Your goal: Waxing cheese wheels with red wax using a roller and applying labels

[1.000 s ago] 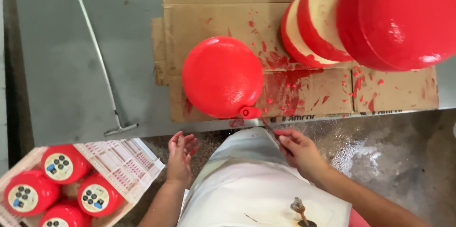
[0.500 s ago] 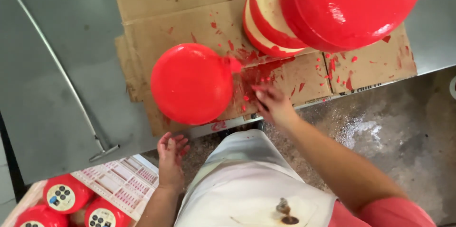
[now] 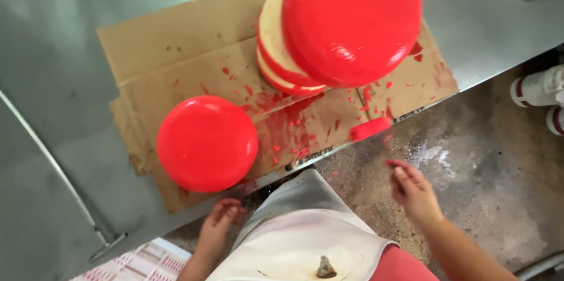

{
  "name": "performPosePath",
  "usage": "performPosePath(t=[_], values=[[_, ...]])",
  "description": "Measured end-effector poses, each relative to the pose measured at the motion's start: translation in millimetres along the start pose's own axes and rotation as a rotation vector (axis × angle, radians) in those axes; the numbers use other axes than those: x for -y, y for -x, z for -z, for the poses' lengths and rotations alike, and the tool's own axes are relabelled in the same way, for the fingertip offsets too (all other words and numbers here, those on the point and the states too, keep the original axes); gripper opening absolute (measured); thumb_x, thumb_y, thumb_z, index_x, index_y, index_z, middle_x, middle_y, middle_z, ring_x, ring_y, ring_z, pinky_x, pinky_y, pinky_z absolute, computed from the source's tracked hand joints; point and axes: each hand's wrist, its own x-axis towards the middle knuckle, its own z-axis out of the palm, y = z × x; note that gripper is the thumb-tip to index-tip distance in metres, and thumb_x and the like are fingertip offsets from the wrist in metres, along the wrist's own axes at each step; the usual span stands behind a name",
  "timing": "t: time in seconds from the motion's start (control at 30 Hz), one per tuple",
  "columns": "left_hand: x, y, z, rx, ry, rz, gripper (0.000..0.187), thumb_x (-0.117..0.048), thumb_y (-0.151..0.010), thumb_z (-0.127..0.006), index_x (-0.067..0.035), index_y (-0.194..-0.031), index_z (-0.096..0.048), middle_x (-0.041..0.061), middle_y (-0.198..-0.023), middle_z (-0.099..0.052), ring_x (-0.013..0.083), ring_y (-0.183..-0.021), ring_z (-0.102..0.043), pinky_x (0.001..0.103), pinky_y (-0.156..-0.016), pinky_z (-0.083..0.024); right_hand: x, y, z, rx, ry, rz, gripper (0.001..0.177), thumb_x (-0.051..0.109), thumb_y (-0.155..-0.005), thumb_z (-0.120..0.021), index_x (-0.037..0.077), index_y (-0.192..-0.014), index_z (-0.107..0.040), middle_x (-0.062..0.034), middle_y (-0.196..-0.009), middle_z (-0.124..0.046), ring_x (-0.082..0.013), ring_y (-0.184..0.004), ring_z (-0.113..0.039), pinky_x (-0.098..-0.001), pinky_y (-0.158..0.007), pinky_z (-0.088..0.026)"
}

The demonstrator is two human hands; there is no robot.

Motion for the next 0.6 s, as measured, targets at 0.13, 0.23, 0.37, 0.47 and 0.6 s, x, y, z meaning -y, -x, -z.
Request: performPosePath(t=[0.13, 0.23, 0.37, 0.47, 0.6], values=[[-22, -6, -22, 0.234, -0.425, 0.024, 0.02, -0.025, -0.091, -0.072, -0.017, -0.109, -0.076, 0.0, -0.098, -0.084, 0.0087, -0.095, -0.073, 0.023, -0.093, -0.052, 38, -23, 29, -0.134, -0.112, 0.231, 0.025, 0.016, -0.107, -0.048, 0.008, -0.13, -0.054, -0.0062, -0.068, -0.045, -0.0159, -0.051, -0.041, -0.0294, -0.052, -0.033], [-49, -9, -48, 0.332, -0.624, 0.158, 0.03, -0.039, -0.09, -0.068, -0.025, -0.115, -0.077, -0.007, -0.109, -0.082, 0.004, -0.104, -0.068, 0.021, -0.095, -0.049, 74, -63, 40, -0.104, -0.19, 0.324, 0.028, 0.007, -0.104, -0.05, 0.01, -0.132, -0.048, -0.0164, -0.099, -0.058, -0.0249, -0.076, -0.057, -0.0349, -0.075, -0.047], [-82, -7, -86, 0.351, -0.685, 0.297, 0.041, -0.05, -0.09, -0.063, -0.029, -0.123, -0.076, -0.01, -0.121, -0.079, 0.001, -0.113, -0.067, 0.019, -0.099, -0.047, 138, -141, 30, -0.188, -0.038, 0.497, 0.028, 0.004, -0.1, -0.061, 0.01, -0.126, -0.051, -0.0105, -0.097, -0.061, -0.0173, -0.077, -0.058, -0.0268, -0.066, -0.043], [-110, 2, -129, 0.257, -0.63, 0.482, 0.047, -0.053, -0.091, -0.061, -0.026, -0.127, -0.076, -0.008, -0.125, -0.077, 0.005, -0.117, -0.067, 0.021, -0.101, -0.046, 182, -213, 25, -0.151, 0.026, 0.523, 0.024, 0.009, -0.099, -0.064, 0.012, -0.122, -0.056, -0.0054, -0.096, -0.061, -0.0131, -0.074, -0.059, -0.0233, -0.062, -0.041], [-125, 21, -196, -0.096, -0.353, 0.563, 0.05, -0.045, -0.088, -0.069, -0.015, -0.127, -0.081, 0.003, -0.126, -0.08, 0.018, -0.116, -0.072, 0.03, -0.103, -0.046, 203, -326, 27, 0.023, 0.04, 0.608, 0.023, 0.005, -0.097, -0.064, 0.015, -0.118, -0.062, -0.0022, -0.095, -0.063, -0.0105, -0.084, -0.061, -0.0223, -0.076, -0.051]])
